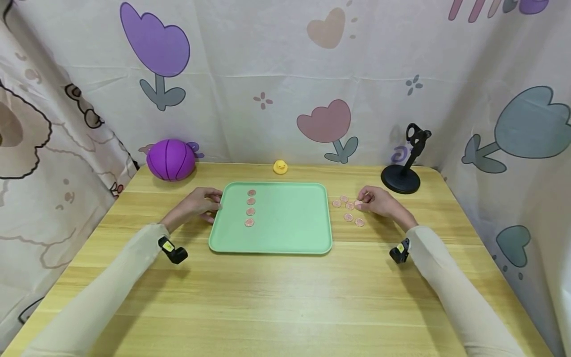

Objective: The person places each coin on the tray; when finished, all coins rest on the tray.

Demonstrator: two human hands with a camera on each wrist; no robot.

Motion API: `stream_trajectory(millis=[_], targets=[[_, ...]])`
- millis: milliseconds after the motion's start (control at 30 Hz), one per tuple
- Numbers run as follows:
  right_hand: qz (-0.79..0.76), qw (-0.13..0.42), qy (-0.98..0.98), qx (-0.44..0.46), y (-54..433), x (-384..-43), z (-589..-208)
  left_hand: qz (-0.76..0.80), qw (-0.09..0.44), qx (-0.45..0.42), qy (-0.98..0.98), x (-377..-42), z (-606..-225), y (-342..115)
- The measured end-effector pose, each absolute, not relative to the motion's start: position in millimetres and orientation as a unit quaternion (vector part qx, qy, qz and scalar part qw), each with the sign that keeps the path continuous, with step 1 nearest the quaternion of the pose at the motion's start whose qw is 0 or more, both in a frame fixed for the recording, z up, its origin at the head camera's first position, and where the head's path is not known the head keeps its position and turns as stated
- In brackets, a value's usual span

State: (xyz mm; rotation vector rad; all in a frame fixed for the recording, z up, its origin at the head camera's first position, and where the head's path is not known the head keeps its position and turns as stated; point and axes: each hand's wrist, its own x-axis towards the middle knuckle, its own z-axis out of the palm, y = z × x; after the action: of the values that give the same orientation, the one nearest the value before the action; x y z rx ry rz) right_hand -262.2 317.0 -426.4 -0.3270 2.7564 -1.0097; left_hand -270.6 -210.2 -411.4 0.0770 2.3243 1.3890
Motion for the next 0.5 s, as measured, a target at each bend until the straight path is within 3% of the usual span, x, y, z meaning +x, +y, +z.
stream_trajectory(millis=[500], targets=[[-0.456,0.073,0.886,-0.049,270,-258,-397,0.489,0.206,0.021,0.848,-269,-410,-202]])
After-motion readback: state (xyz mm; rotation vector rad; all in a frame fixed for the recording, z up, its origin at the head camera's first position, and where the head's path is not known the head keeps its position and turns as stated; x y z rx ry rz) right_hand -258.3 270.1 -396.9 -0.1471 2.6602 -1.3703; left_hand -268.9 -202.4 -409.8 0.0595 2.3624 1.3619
